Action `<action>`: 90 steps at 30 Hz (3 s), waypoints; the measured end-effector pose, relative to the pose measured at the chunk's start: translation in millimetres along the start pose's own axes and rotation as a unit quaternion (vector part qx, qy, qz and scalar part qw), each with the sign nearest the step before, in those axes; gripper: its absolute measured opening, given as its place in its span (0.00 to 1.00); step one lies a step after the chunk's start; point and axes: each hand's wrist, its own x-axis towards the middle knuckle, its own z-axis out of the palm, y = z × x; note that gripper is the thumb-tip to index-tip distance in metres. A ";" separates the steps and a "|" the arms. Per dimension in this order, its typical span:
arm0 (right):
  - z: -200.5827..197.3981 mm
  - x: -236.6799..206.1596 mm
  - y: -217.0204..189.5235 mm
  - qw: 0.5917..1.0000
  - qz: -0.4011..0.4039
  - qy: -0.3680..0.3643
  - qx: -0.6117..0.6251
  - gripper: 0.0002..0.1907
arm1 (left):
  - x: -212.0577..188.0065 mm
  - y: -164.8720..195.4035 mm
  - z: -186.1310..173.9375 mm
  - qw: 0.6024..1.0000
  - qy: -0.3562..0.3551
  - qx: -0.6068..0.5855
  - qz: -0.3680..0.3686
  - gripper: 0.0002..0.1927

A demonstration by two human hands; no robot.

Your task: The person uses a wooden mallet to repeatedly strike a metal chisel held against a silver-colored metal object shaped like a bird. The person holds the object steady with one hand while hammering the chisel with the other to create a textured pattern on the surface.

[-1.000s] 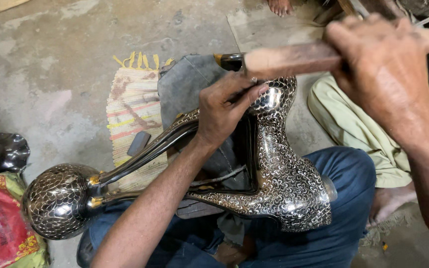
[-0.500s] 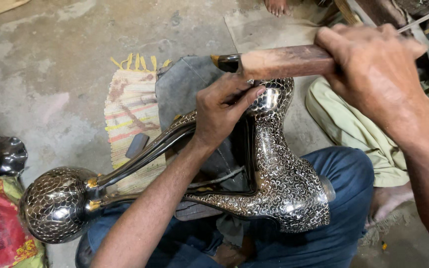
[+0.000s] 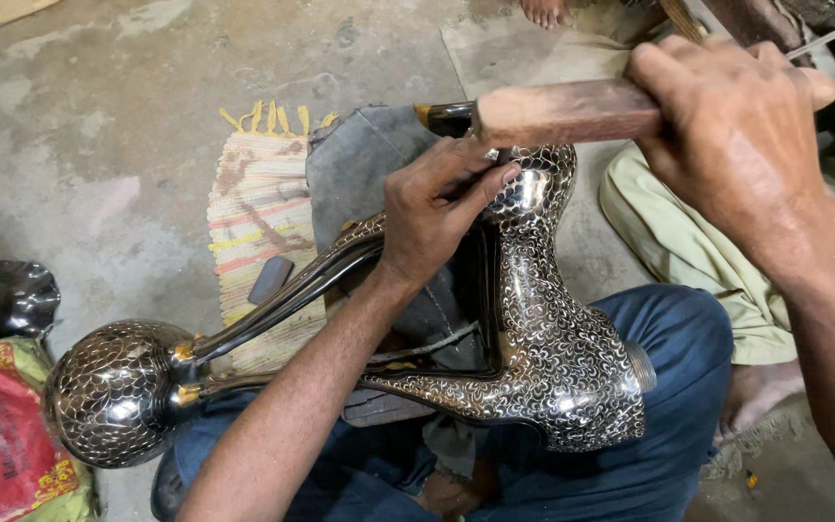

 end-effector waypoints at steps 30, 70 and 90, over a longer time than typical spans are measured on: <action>4.1 -0.7 6.9 0.994 -0.001 0.105 0.039 0.19 | -0.1 0.5 -1.5 0.999 0.007 0.000 0.034 0.14; 40.0 -25.2 -5.6 1.000 0.012 -0.014 0.010 0.17 | -14.8 4.6 -8.0 0.998 0.025 -0.046 -0.037 0.14; -31.7 21.8 -18.4 0.985 -0.118 0.074 -0.098 0.18 | -15.2 4.3 -4.8 0.999 0.036 -0.019 -0.028 0.10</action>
